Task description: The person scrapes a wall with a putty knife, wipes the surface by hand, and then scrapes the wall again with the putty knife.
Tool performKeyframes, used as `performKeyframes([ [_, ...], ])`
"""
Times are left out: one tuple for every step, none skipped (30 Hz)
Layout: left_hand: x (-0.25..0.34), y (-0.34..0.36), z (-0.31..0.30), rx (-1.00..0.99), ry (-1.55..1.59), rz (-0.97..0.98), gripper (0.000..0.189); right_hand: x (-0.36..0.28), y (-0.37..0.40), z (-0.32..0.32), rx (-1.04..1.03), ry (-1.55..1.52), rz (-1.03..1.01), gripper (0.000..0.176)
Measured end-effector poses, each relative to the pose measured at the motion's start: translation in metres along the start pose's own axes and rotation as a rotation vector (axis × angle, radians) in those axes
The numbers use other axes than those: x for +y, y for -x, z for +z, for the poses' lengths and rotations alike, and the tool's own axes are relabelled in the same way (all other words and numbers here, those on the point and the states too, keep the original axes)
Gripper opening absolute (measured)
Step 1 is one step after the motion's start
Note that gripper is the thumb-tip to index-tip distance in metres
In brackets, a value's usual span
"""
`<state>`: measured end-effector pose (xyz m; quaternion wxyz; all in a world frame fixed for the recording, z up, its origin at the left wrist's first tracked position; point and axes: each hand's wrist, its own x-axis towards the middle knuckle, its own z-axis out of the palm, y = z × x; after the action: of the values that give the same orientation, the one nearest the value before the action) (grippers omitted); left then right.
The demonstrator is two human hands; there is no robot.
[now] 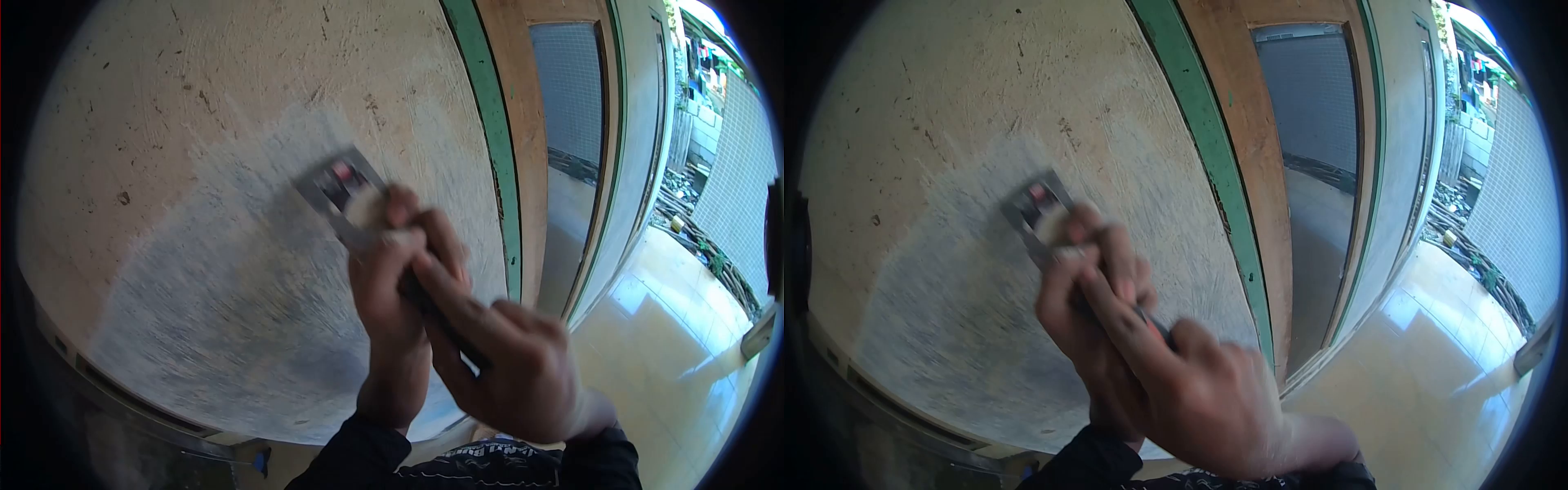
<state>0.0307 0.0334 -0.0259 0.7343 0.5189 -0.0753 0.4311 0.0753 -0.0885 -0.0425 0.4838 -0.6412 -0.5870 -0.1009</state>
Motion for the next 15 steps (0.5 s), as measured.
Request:
performKeyframes([
  [-0.002, 0.003, -0.004, -0.009, -0.001, 0.007, 0.010, 0.000, 0.004, 0.003, 0.008, 0.003, -0.007, 0.051],
  [-0.003, 0.003, -0.007, -0.015, -0.016, -0.016, 0.010, 0.001, 0.006, 0.006, 0.017, 0.027, 0.000, 0.051],
  [-0.001, 0.003, -0.007, -0.014, -0.033, -0.044, 0.010, -0.002, 0.003, 0.007, 0.020, 0.046, 0.013, 0.051],
  [0.001, -0.005, -0.005, -0.028, -0.016, -0.005, 0.009, -0.001, -0.004, 0.005, 0.030, 0.006, -0.006, 0.052],
  [0.006, -0.012, 0.000, -0.018, -0.015, -0.006, 0.009, -0.001, -0.012, 0.002, 0.021, 0.003, -0.005, 0.052],
  [0.014, -0.019, 0.009, -0.001, -0.044, 0.008, 0.009, -0.003, -0.020, -0.002, 0.057, -0.013, -0.021, 0.052],
  [0.018, -0.022, 0.014, 0.012, -0.072, 0.024, 0.009, -0.004, -0.023, -0.003, 0.097, -0.029, -0.039, 0.052],
  [0.018, -0.020, 0.012, 0.016, -0.104, 0.024, 0.008, 0.001, -0.022, 0.000, 0.106, -0.064, -0.053, 0.051],
  [0.013, -0.016, 0.009, 0.018, -0.105, 0.026, 0.008, 0.005, -0.018, 0.003, 0.105, -0.065, -0.055, 0.051],
  [0.004, -0.007, 0.003, 0.075, -0.093, -0.001, 0.008, 0.007, -0.008, 0.008, 0.070, -0.038, -0.022, 0.051],
  [-0.006, 0.002, -0.003, 0.128, -0.080, -0.026, 0.008, 0.010, 0.003, 0.013, 0.038, -0.008, 0.011, 0.051],
  [-0.015, 0.012, -0.011, 0.087, -0.102, -0.034, 0.009, 0.014, 0.017, 0.019, 0.022, -0.020, 0.044, 0.051],
  [-0.019, 0.017, -0.013, 0.077, -0.098, -0.031, 0.009, 0.016, 0.021, 0.018, 0.030, -0.012, 0.042, 0.051],
  [-0.022, 0.019, -0.015, 0.073, -0.108, -0.019, 0.010, 0.018, 0.024, 0.019, 0.010, -0.042, 0.059, 0.052],
  [-0.021, 0.019, -0.012, 0.074, -0.122, -0.015, 0.011, 0.017, 0.023, 0.019, -0.012, -0.078, 0.084, 0.052],
])
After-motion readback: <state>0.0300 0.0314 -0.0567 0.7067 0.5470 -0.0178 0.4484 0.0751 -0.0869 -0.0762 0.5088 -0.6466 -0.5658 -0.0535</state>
